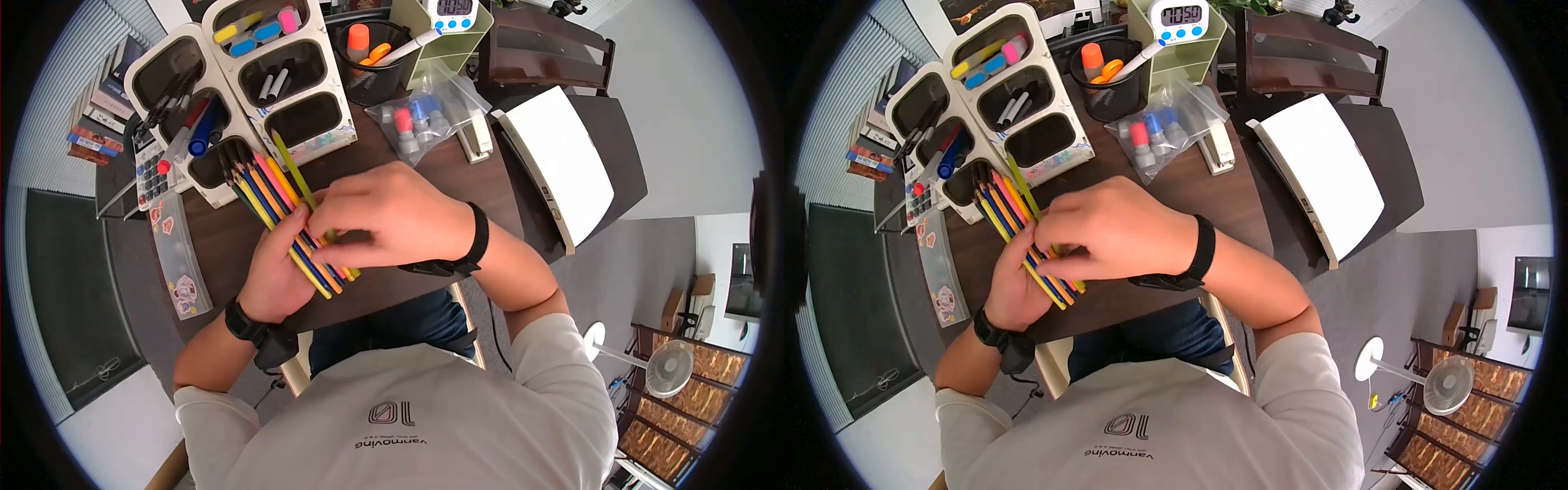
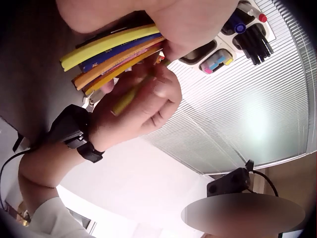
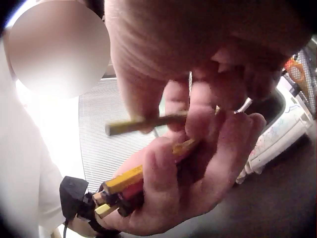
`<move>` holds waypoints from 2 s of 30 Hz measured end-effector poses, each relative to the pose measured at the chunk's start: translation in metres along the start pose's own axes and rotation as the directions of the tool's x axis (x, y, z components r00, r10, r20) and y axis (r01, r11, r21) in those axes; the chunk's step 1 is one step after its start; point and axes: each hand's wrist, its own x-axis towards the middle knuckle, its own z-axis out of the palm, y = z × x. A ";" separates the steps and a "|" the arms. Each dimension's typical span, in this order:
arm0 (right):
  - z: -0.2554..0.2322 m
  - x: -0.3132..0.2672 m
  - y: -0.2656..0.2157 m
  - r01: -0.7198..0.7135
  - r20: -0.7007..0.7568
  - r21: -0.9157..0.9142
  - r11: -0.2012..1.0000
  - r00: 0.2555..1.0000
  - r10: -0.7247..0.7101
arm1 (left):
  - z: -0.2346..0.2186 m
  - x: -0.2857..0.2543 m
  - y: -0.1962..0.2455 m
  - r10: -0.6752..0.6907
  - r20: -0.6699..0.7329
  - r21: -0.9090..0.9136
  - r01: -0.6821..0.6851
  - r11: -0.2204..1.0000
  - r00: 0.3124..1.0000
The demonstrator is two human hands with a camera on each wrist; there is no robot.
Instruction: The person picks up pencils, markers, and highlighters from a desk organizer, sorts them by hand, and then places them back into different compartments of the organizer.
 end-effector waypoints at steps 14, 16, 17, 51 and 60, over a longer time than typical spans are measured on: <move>0.024 0.008 0.037 -0.381 0.095 0.797 0.468 0.845 0.526 | 0.010 -0.006 0.001 0.031 -0.218 0.154 0.003 0.988 0.975; 0.027 0.009 0.037 -0.373 0.088 0.795 0.479 0.851 0.517 | 0.010 -0.006 0.001 0.042 -0.236 0.159 -0.004 0.987 0.971; 0.028 0.009 0.036 -0.364 0.081 0.790 0.493 0.860 0.504 | 0.010 -0.006 0.001 0.054 -0.229 0.151 -0.019 0.988 0.972; -0.002 -0.003 -0.006 -0.057 -0.024 0.524 0.850 0.996 0.082 | 0.019 -0.005 0.000 0.328 -0.238 0.296 -0.254 0.921 0.914; 0.007 -0.001 0.012 -0.241 -0.312 0.539 0.807 0.833 0.457 | 0.014 -0.005 0.004 0.265 -0.139 0.227 -0.230 0.946 0.954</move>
